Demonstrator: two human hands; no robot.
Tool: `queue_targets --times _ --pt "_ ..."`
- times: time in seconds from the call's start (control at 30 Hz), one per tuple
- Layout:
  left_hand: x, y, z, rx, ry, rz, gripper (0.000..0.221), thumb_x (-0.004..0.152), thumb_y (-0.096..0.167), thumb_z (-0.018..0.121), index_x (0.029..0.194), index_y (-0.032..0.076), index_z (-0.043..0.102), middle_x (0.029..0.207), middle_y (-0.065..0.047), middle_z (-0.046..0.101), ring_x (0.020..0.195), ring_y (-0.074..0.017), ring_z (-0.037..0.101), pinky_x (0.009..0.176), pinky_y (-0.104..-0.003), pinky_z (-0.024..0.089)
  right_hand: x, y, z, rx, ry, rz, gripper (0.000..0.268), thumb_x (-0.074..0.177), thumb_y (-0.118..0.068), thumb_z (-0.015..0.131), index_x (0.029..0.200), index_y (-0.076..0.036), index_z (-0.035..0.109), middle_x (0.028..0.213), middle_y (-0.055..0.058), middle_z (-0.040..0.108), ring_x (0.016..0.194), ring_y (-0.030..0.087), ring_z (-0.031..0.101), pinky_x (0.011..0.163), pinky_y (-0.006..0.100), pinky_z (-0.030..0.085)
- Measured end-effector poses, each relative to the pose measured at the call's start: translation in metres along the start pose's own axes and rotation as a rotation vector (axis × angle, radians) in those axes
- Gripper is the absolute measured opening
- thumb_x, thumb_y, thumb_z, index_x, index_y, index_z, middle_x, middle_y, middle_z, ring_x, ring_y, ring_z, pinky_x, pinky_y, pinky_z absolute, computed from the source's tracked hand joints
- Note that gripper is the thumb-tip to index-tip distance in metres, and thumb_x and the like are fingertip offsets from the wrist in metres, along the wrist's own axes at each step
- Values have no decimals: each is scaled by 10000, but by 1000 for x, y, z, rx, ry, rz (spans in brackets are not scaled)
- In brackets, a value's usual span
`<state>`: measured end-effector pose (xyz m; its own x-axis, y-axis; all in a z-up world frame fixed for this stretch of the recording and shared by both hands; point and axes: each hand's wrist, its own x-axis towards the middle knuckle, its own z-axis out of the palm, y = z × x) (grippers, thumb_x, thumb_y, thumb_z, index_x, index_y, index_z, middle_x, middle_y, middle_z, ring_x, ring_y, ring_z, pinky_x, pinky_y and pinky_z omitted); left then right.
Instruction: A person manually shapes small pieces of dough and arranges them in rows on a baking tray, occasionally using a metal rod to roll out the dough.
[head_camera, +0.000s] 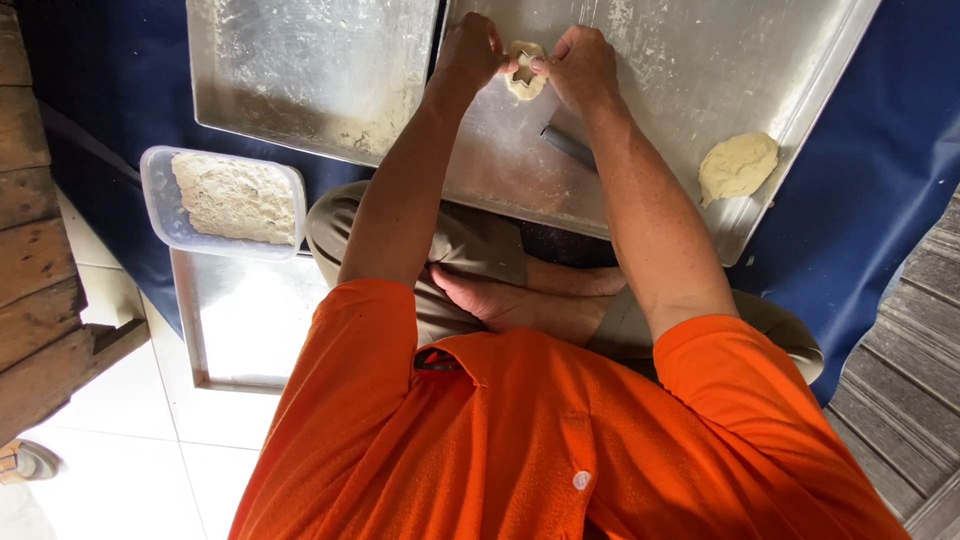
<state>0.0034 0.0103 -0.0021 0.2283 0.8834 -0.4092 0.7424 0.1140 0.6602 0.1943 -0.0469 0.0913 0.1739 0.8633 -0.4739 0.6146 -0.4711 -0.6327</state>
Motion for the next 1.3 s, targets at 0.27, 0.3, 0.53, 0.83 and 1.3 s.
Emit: queue_targets --times 0.27,0.3,0.53,0.83,1.3 --pt "21 -10 14 33 -52 -109 348 552 236 1023 712 166 722 743 28 744 676 -162 719 725 -317 609 13 8 5 -84 -14 -15 261 825 -238 869 819 -110 641 805 23 642 741 158 625 711 311 565" --pt "20 -8 12 43 -40 -162 409 550 227 1039 762 164 696 810 -36 733 743 -217 737 743 -368 618 17 9 4 -90 -10 -18 277 800 -250 879 829 -108 643 792 25 639 726 162 623 698 313 563" --pt "32 -23 29 106 -43 -92 388 567 256 1031 768 166 711 803 13 725 810 -209 727 807 -354 601 12 8 1 -112 -15 -16 315 810 -276 885 865 -108 624 788 15 632 716 162 612 682 313 541" --pt "5 3 1 43 -72 -105 270 648 202 976 741 141 730 744 -28 758 681 -191 728 707 -349 616 -9 -13 -13 -59 -127 32 383 804 -254 937 854 -154 571 815 -25 554 712 105 531 659 240 487" --pt "-23 37 -24 -81 -118 -29 252 828 209 837 1057 197 732 1048 -10 755 938 -177 749 836 -357 598 4 11 5 -59 -34 -99 396 754 -230 915 830 -145 536 782 -5 561 689 144 524 621 300 480"
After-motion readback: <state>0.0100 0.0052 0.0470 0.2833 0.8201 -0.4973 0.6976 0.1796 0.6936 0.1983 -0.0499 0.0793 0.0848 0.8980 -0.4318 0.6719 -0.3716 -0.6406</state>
